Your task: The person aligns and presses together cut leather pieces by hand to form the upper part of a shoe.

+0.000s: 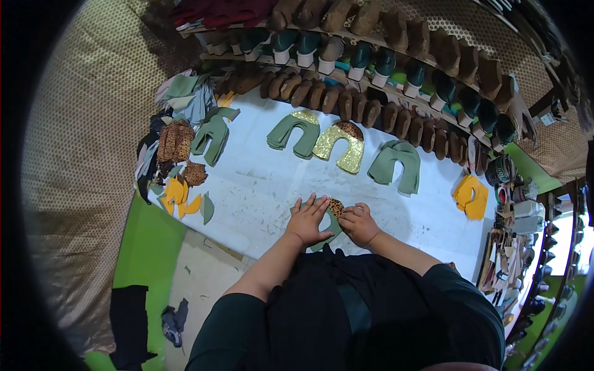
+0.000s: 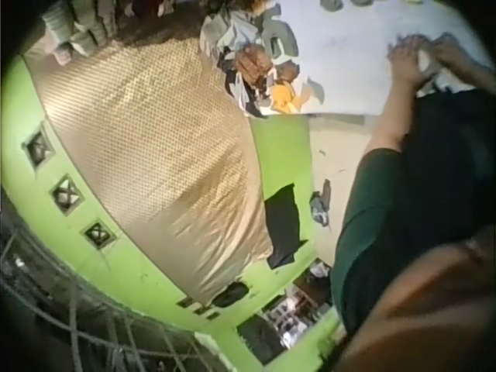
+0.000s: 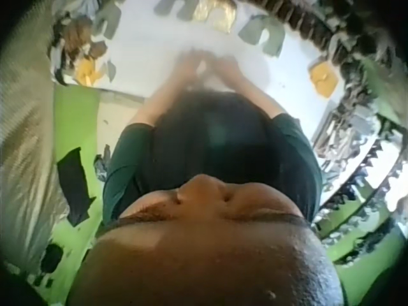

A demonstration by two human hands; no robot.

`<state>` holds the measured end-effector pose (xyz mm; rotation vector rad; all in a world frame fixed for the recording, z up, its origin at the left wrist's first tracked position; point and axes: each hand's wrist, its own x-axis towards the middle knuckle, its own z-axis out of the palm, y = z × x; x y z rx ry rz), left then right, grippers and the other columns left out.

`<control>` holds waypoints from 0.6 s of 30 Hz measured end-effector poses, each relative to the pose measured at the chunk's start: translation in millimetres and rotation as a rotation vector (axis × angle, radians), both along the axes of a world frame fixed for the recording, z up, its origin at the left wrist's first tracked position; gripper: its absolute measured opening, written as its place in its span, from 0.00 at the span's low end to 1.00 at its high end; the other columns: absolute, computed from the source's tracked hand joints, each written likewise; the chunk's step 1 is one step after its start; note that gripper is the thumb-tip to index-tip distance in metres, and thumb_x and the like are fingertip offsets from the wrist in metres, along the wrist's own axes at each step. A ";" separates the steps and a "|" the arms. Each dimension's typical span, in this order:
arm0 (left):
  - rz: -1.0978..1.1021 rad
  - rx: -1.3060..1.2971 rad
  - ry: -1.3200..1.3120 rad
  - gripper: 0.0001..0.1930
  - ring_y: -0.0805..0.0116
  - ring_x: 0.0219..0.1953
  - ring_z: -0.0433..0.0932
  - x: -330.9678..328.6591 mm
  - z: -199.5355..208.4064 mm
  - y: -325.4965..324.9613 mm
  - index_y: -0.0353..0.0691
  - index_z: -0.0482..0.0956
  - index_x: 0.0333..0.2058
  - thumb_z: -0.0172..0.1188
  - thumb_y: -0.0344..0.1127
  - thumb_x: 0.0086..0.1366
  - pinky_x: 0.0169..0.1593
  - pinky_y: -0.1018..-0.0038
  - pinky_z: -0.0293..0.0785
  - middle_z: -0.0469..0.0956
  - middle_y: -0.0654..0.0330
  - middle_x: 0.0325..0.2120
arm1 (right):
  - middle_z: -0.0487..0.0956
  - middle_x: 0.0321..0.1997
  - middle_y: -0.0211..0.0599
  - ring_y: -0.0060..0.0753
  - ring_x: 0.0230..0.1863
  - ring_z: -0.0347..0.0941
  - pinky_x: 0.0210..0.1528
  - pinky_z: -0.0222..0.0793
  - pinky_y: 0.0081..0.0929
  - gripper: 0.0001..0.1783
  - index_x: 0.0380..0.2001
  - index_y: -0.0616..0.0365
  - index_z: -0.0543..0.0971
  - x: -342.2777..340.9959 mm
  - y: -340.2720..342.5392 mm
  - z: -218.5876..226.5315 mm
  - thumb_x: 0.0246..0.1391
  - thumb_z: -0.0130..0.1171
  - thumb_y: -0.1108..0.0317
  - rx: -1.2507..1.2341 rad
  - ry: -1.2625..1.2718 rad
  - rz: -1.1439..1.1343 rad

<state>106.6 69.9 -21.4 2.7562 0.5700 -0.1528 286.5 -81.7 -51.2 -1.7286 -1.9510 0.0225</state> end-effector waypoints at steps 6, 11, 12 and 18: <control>0.006 -0.004 -0.003 0.50 0.60 0.75 0.47 -0.7 -0.1 -0.1 0.48 0.57 0.69 0.62 0.66 0.53 0.73 0.48 0.37 0.54 0.66 0.72 | 0.78 0.44 0.25 0.32 0.58 0.70 0.63 0.56 0.49 0.14 0.39 0.48 0.79 -0.3 0.6 -1.7 0.46 0.60 0.67 -0.005 0.012 0.031; 0.002 0.003 0.002 0.50 0.60 0.75 0.47 0.8 -2.5 0.6 0.48 0.57 0.69 0.62 0.66 0.52 0.73 0.48 0.38 0.54 0.66 0.72 | 0.79 0.44 0.29 0.34 0.58 0.70 0.62 0.58 0.45 0.14 0.39 0.51 0.79 1.1 1.2 -2.5 0.46 0.60 0.69 0.007 0.022 0.065; 0.004 0.003 0.006 0.51 0.60 0.75 0.47 1.0 -2.4 0.7 0.48 0.56 0.70 0.62 0.67 0.52 0.73 0.48 0.38 0.54 0.66 0.72 | 0.79 0.44 0.29 0.34 0.58 0.70 0.62 0.58 0.45 0.14 0.39 0.51 0.79 1.5 1.6 -1.7 0.46 0.60 0.69 0.006 0.023 0.066; 0.003 0.013 0.008 0.51 0.60 0.75 0.47 0.8 -4.0 0.4 0.48 0.56 0.70 0.62 0.67 0.52 0.73 0.48 0.38 0.53 0.66 0.72 | 0.78 0.45 0.30 0.35 0.57 0.71 0.59 0.59 0.42 0.14 0.39 0.52 0.79 2.6 1.9 -0.4 0.45 0.61 0.68 0.024 0.037 0.084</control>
